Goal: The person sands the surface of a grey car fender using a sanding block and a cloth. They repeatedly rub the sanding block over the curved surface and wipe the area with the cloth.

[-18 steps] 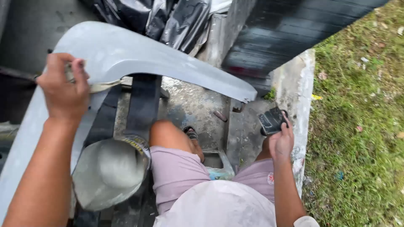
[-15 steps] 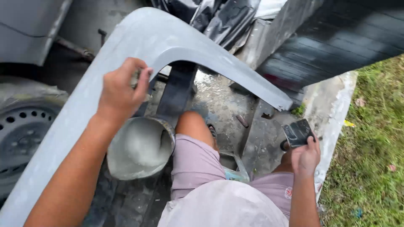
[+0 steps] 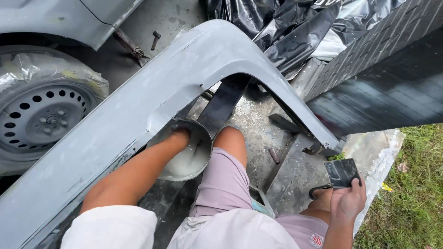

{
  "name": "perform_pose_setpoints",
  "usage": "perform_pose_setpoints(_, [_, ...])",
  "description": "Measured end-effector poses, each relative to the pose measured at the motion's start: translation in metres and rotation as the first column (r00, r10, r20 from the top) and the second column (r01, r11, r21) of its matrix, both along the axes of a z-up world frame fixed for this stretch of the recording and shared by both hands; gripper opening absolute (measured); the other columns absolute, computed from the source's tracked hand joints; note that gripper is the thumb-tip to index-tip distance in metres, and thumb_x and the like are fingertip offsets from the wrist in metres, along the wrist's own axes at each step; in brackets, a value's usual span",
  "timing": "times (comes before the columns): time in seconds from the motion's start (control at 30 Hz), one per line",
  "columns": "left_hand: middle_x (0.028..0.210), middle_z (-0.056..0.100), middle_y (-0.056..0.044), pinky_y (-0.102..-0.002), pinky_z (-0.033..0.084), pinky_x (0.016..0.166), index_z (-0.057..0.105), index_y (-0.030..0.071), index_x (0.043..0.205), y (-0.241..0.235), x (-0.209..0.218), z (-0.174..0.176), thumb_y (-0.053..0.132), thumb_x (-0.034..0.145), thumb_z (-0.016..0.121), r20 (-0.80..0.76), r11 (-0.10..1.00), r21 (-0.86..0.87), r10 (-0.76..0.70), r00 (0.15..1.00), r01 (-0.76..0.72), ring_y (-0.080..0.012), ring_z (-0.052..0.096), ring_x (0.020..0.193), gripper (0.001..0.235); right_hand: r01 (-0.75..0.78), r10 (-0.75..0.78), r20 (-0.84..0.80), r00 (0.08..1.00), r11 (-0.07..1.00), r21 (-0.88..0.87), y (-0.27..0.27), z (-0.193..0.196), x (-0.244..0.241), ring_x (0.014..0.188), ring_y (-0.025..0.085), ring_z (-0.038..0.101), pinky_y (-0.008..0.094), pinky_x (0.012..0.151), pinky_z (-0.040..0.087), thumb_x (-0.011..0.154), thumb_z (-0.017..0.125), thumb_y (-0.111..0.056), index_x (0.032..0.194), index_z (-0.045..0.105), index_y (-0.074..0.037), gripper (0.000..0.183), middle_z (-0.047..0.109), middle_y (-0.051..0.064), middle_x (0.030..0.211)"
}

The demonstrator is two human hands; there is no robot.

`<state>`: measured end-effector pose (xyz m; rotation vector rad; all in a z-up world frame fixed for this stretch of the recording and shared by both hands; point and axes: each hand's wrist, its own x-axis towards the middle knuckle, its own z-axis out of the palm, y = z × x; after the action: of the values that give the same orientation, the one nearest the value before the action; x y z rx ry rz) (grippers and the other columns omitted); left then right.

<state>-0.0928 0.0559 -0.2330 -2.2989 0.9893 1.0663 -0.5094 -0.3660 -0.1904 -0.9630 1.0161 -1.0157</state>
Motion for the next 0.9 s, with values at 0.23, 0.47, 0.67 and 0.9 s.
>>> perform_pose_setpoints(0.23, [0.091, 0.076, -0.013, -0.037, 0.061, 0.073, 0.079, 0.009, 0.097, 0.04, 0.005, 0.053, 0.026, 0.078, 0.068, -0.009, 0.993, -0.099, 0.062, 0.998, -0.062, -0.0281, 0.076, 0.086, 0.028, -0.107, 0.078, 0.151, 0.985, 0.975, 0.195, -0.006, -0.008, -0.039, 0.126, 0.039, 0.064, 0.052, 0.1, 0.056, 0.111, 0.041, -0.017, 0.145, 0.053, -0.005, 0.038, 0.058, 0.027, 0.143])
perform_pose_setpoints(0.47, [0.122, 0.071, -0.029, -0.052, 0.062, 0.083, 0.069, 0.003, 0.129, -0.073, -0.04, 0.33, 0.027, 0.086, 0.058, -0.201, 0.955, -0.209, 0.168, 0.965, -0.209, -0.0458, 0.073, 0.11, 0.051, -0.07, -0.303, 0.519, 0.799, 0.811, 0.581, 0.003, 0.098, 0.104, 0.115, 0.037, 0.062, 0.057, 0.101, 0.056, 0.105, 0.047, -0.015, 0.129, 0.051, 0.003, 0.03, 0.063, 0.022, 0.127])
perform_pose_setpoints(0.67, [0.123, 0.067, -0.026, -0.051, 0.055, 0.092, 0.059, 0.002, 0.139, -0.196, -0.112, 0.336, 0.019, 0.091, 0.05, -0.517, 0.687, -0.666, -0.143, 0.844, -0.292, -0.0415, 0.069, 0.105, 0.052, -0.233, -0.434, 0.67, 0.602, 0.707, 0.668, -0.037, 0.085, 0.225, 0.109, 0.034, 0.057, 0.05, 0.095, 0.06, 0.109, 0.038, -0.015, 0.135, 0.035, -0.003, 0.029, 0.048, 0.02, 0.133])
perform_pose_setpoints(0.9, [0.099, 0.059, 0.001, -0.039, 0.047, 0.069, 0.069, 0.026, 0.11, -0.31, -0.167, 0.215, 0.036, 0.098, 0.062, 0.357, -0.246, -0.929, -0.403, 0.843, 0.276, -0.0255, 0.063, 0.089, 0.017, -0.153, -0.598, 0.624, 0.504, 0.649, 0.745, -0.097, 0.05, 0.255, 0.112, 0.035, 0.054, 0.052, 0.095, 0.057, 0.109, 0.038, -0.029, 0.146, 0.026, -0.009, 0.044, 0.04, 0.016, 0.138])
